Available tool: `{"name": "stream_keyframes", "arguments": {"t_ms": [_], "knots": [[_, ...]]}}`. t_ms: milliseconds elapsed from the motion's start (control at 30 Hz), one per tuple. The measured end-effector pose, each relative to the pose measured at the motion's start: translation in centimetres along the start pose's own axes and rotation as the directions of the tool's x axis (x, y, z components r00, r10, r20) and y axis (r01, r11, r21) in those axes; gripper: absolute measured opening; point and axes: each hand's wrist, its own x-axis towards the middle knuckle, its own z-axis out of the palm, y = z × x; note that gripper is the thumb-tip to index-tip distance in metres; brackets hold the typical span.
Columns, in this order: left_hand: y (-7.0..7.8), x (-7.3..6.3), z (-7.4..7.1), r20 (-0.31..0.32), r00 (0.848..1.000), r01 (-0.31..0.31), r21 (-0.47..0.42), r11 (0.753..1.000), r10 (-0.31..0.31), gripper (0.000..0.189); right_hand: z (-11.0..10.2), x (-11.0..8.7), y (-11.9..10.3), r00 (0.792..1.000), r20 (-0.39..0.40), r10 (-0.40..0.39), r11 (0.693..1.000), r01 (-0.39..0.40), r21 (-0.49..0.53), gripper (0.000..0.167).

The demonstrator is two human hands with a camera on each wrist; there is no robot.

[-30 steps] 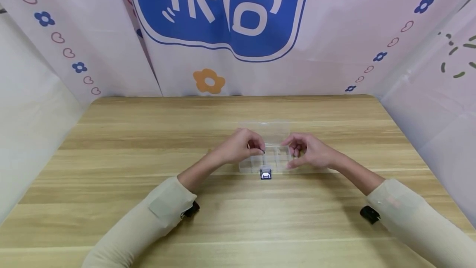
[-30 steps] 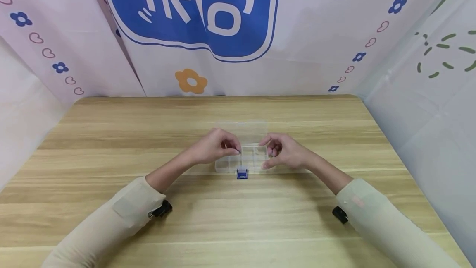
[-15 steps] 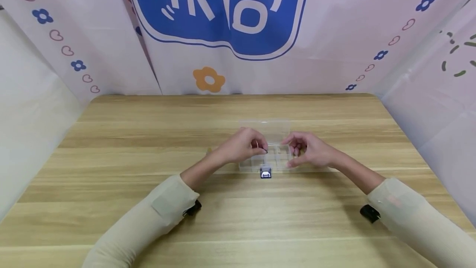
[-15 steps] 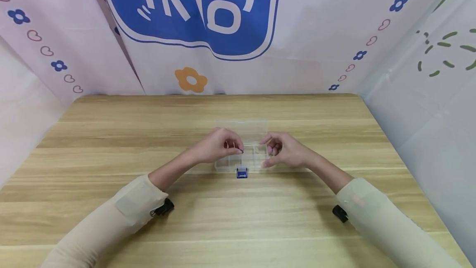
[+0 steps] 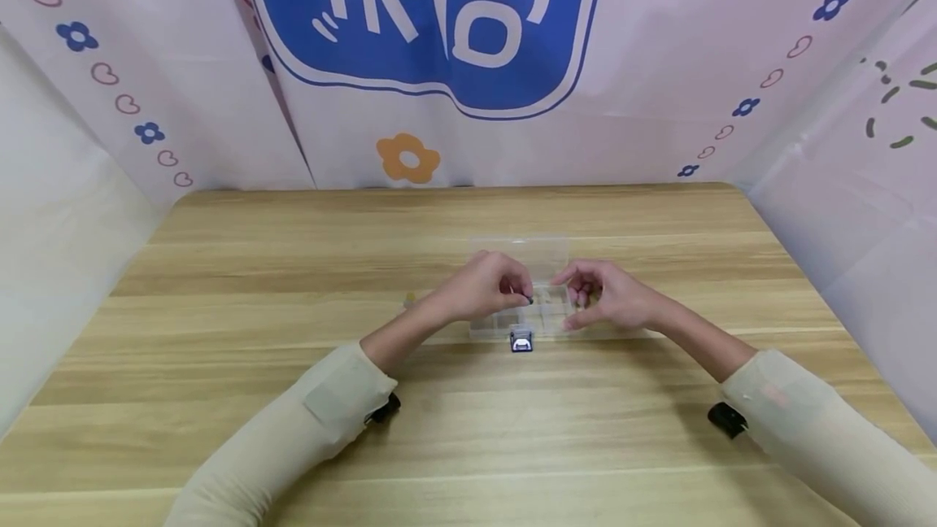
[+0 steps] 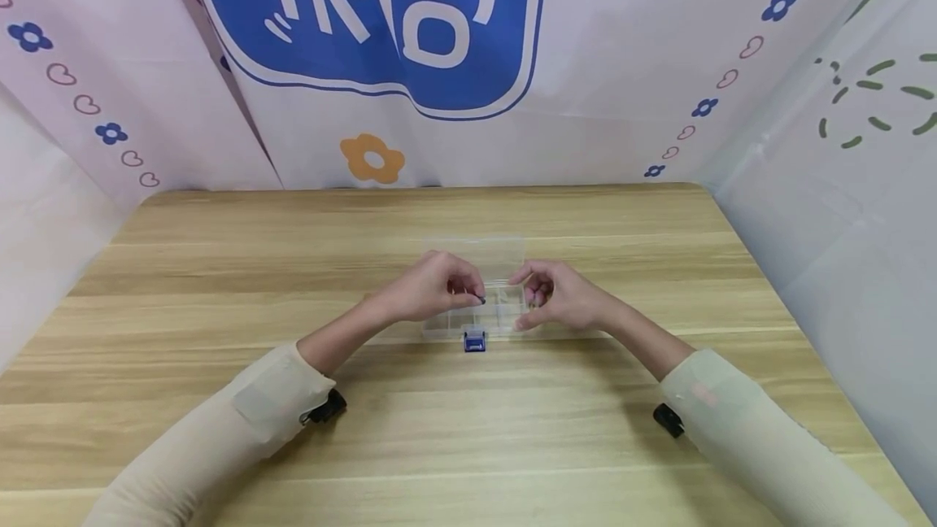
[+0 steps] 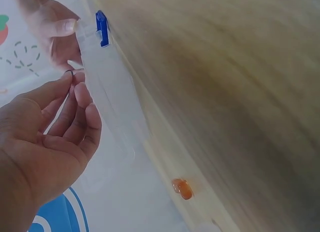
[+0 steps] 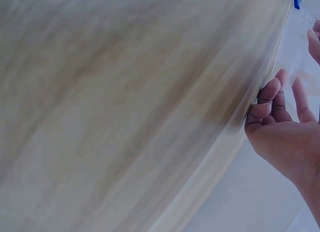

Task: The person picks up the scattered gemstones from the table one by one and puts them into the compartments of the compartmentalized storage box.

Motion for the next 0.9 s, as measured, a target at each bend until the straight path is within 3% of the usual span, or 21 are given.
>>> {"name": "stream_keyframes", "arguments": {"t_ms": [900], "knots": [[0.5, 1.6, 0.7, 0.036, 0.997, -0.064, 0.002, 0.998, 0.064, 0.009, 0.0, -0.1, 0.0, 1.0, -0.001, 0.004, 1.0, -0.004, 0.007, 0.051]]}}
